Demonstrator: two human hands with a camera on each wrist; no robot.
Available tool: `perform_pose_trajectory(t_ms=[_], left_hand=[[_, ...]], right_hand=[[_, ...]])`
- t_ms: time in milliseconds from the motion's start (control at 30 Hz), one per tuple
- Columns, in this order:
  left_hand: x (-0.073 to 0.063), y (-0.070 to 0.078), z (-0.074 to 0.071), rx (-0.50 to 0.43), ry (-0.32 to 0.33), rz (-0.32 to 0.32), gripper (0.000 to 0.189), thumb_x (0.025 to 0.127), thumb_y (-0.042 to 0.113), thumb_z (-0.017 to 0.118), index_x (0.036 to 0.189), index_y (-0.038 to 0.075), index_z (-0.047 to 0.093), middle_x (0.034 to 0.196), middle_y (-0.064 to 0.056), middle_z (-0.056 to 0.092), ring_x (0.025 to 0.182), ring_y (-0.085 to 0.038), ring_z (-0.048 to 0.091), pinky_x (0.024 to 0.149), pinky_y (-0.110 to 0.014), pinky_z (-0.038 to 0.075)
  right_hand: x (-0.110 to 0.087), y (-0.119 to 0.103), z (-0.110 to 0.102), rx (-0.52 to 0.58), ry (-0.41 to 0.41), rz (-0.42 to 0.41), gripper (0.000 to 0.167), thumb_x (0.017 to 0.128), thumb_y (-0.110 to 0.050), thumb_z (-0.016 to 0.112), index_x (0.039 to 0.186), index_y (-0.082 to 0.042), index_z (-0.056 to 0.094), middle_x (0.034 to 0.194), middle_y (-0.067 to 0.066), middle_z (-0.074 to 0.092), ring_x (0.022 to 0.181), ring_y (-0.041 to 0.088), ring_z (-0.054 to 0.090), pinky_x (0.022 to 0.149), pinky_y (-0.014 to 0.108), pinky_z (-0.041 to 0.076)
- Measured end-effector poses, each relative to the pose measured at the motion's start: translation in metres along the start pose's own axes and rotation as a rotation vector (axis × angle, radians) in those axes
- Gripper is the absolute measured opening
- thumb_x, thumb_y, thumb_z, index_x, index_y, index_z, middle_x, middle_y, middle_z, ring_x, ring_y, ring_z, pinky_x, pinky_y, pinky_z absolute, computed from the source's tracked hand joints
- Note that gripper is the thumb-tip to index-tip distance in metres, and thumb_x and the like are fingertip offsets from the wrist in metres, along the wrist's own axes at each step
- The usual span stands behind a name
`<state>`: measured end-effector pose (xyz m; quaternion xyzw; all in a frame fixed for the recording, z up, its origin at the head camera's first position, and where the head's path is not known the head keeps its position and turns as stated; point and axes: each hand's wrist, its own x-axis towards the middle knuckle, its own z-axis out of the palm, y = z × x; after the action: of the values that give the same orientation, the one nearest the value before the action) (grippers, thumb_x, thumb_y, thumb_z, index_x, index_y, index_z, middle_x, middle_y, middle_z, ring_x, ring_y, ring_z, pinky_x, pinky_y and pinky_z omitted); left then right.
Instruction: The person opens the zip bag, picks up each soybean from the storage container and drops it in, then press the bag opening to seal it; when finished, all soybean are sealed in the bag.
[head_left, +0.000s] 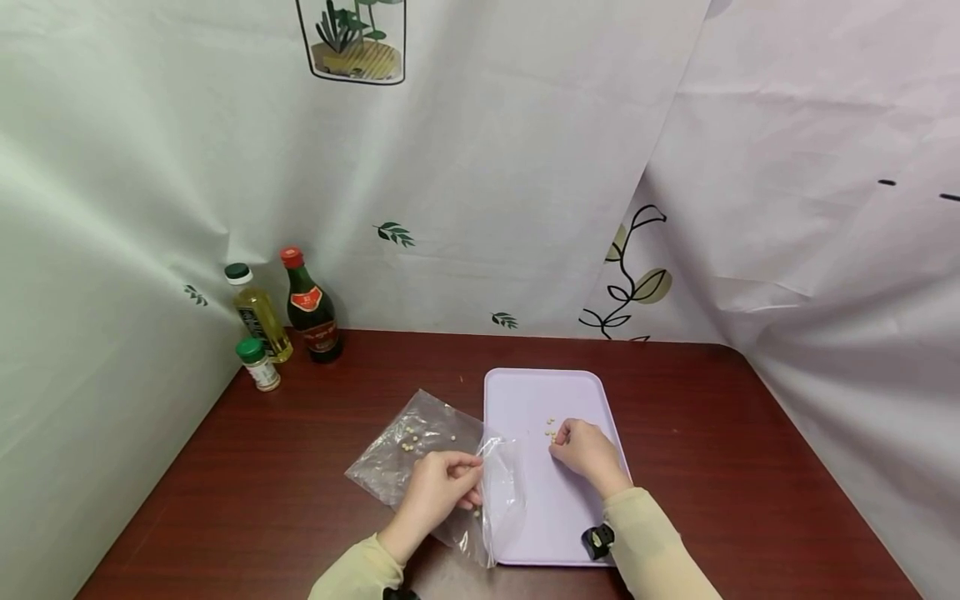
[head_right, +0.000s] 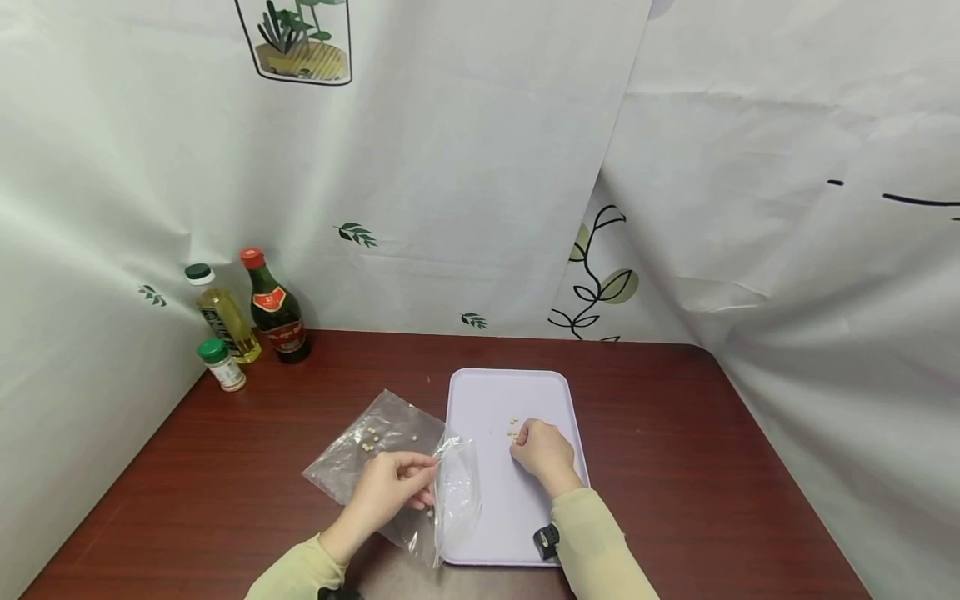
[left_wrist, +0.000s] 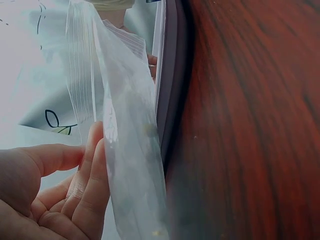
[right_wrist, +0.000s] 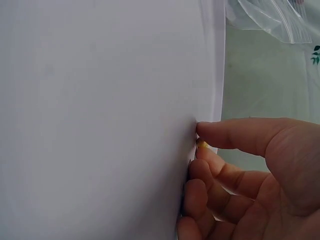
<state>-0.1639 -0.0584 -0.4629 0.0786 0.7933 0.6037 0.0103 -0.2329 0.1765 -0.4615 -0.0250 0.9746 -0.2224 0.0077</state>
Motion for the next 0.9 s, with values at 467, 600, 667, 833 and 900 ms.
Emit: perform_pose_trajectory(t_ms=[467, 600, 667, 833, 900], left_hand=[[0.000, 0.001, 0.000, -0.022, 0.000, 0.005, 0.022, 0.086, 0.006, 0.066, 0.100, -0.011, 0.067, 0.063, -0.014, 0.068, 0.050, -0.019, 0.066, 0.044, -0.022, 0.055], [0.000, -0.001, -0.001, -0.038, 0.000, -0.002, 0.023, 0.086, 0.006, 0.066, 0.101, -0.011, 0.067, 0.064, -0.016, 0.068, 0.051, -0.021, 0.066, 0.045, -0.024, 0.056], [0.001, -0.002, -0.002, -0.033, 0.002, 0.002, 0.023, 0.086, 0.006, 0.066, 0.101, -0.011, 0.067, 0.064, -0.015, 0.068, 0.050, -0.020, 0.066, 0.045, -0.025, 0.056], [0.003, -0.001, -0.002, -0.011, 0.008, 0.054, 0.021, 0.086, 0.004, 0.064, 0.098, -0.013, 0.066, 0.061, -0.010, 0.068, 0.048, -0.011, 0.064, 0.044, -0.024, 0.056], [0.003, 0.001, -0.003, -0.015, 0.008, 0.064, 0.022, 0.086, 0.003, 0.063, 0.098, -0.014, 0.066, 0.060, -0.008, 0.067, 0.047, -0.009, 0.063, 0.044, -0.024, 0.056]], right_hand=[[-0.002, 0.000, -0.001, 0.027, 0.003, 0.010, 0.008, 0.074, -0.015, 0.065, 0.070, -0.014, 0.059, 0.067, 0.000, 0.058, 0.061, 0.016, 0.050, 0.052, 0.030, 0.041], [-0.006, -0.001, -0.004, 0.057, 0.008, -0.007, 0.007, 0.075, -0.015, 0.065, 0.072, -0.014, 0.059, 0.064, -0.002, 0.054, 0.058, 0.014, 0.048, 0.049, 0.028, 0.038], [-0.008, -0.003, -0.007, 0.070, 0.007, -0.013, 0.007, 0.075, -0.015, 0.065, 0.072, -0.014, 0.059, 0.062, -0.002, 0.053, 0.056, 0.014, 0.047, 0.048, 0.027, 0.037], [-0.010, -0.005, -0.011, 0.086, 0.010, -0.042, 0.008, 0.077, -0.015, 0.067, 0.074, -0.014, 0.060, 0.060, -0.004, 0.052, 0.054, 0.012, 0.046, 0.048, 0.026, 0.037], [-0.011, -0.006, -0.012, 0.099, 0.009, -0.051, 0.008, 0.078, -0.015, 0.067, 0.074, -0.014, 0.060, 0.060, -0.004, 0.052, 0.053, 0.012, 0.046, 0.048, 0.026, 0.037]])
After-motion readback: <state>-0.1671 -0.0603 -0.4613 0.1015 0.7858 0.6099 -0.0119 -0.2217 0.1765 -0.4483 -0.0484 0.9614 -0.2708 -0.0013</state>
